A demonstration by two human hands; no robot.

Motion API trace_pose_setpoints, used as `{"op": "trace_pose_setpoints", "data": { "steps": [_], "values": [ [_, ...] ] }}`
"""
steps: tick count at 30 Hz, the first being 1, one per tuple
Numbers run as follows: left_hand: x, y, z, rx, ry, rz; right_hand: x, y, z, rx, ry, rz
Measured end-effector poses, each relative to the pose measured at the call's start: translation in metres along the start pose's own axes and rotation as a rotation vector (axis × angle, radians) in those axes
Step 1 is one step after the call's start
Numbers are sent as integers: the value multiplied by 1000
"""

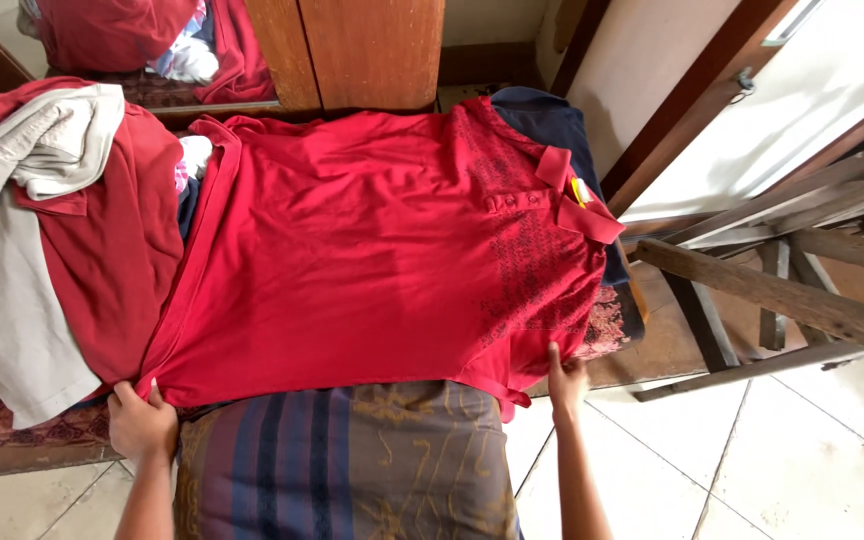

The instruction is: Fold a red polo shirt on a patterned surface.

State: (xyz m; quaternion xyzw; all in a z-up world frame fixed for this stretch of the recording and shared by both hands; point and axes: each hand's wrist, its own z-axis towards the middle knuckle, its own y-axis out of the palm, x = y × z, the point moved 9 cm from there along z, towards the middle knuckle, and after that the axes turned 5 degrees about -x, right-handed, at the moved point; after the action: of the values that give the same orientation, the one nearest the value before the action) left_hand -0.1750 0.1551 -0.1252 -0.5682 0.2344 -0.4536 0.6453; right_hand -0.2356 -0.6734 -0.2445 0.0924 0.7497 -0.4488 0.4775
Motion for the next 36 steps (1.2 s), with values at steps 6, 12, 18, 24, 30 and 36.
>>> {"op": "trace_pose_setpoints", "data": {
  "steps": [6, 12, 18, 24, 30, 36],
  "values": [
    [-34, 25, 31, -507, -306, -262, -42, -9, -30, -209, -25, 175],
    [-34, 15, 60, -560, -610, -1032, -46, 1, -26, -408, -212, -57],
    [-22, -33, 91, -538, -529, -1238, -136, -137, -13, -265, -2, -132],
    [-59, -37, 55, -501, -414, -870, -123, -157, 1, -174, -95, -140],
    [-87, -8, 22, -420, -221, -408, -19, -95, 14, -283, -56, -256],
    [-67, -48, 29, -350, -161, -522, -86, -152, 3, -178, -63, -255]
  ]
}}
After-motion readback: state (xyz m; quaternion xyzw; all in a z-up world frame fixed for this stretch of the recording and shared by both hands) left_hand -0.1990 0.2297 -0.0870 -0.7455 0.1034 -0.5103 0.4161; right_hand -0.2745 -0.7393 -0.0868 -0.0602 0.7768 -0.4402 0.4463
